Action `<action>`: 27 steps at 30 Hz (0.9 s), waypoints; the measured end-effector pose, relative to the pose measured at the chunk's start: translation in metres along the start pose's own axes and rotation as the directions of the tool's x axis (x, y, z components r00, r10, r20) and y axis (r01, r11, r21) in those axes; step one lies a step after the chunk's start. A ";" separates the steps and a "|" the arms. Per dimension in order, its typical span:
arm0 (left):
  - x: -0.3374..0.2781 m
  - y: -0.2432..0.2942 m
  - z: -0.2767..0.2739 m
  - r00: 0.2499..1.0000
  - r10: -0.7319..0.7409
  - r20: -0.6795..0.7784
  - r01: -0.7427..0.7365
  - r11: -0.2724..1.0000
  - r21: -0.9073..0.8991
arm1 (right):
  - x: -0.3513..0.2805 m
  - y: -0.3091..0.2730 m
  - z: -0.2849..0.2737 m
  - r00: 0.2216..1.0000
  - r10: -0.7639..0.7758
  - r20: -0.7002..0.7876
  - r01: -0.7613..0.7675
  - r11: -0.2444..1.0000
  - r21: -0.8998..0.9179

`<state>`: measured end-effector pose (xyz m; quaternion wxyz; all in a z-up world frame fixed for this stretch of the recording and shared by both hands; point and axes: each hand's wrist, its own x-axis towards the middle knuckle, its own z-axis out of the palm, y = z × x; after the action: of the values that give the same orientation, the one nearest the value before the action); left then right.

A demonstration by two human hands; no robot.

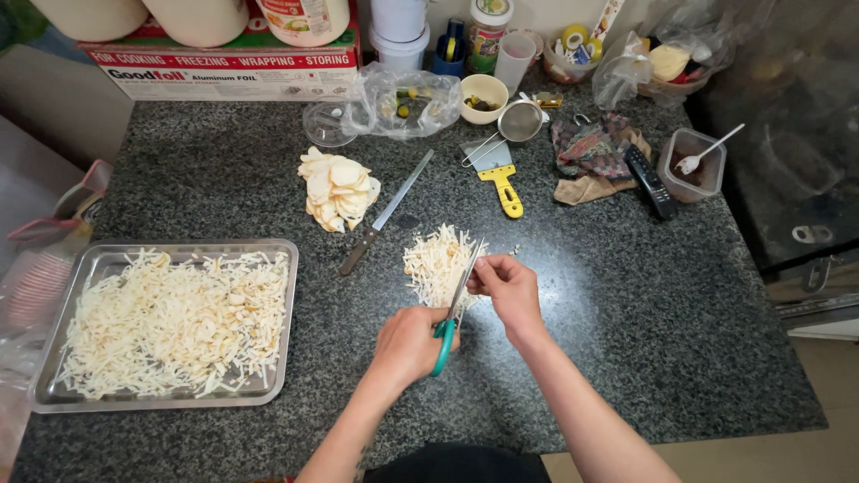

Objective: Cutting shredded cheese into smaller pieces using scissors on a kitchen counter.

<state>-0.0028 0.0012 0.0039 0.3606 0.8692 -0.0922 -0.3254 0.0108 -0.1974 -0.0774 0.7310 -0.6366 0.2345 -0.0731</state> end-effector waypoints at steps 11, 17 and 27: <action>0.023 -0.027 0.017 0.993 0.045 -0.111 -0.038 0.997 0.070 | 0.002 0.006 0.002 0.997 0.081 -0.017 -0.082 0.992 -0.092; 0.025 -0.042 0.012 0.966 0.047 -0.255 0.063 0.911 0.408 | 0.016 0.014 -0.006 0.995 0.048 -0.092 -0.074 0.952 -0.296; 0.045 -0.063 0.030 0.620 0.568 -0.541 0.012 0.682 0.731 | -0.049 -0.040 0.015 0.726 -0.331 0.603 0.646 0.029 -0.763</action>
<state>0.0083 0.0117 -0.0781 0.0755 0.9621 -0.1953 0.1749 -0.0181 -0.1713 -0.0250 0.1362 -0.9818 -0.1061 -0.0797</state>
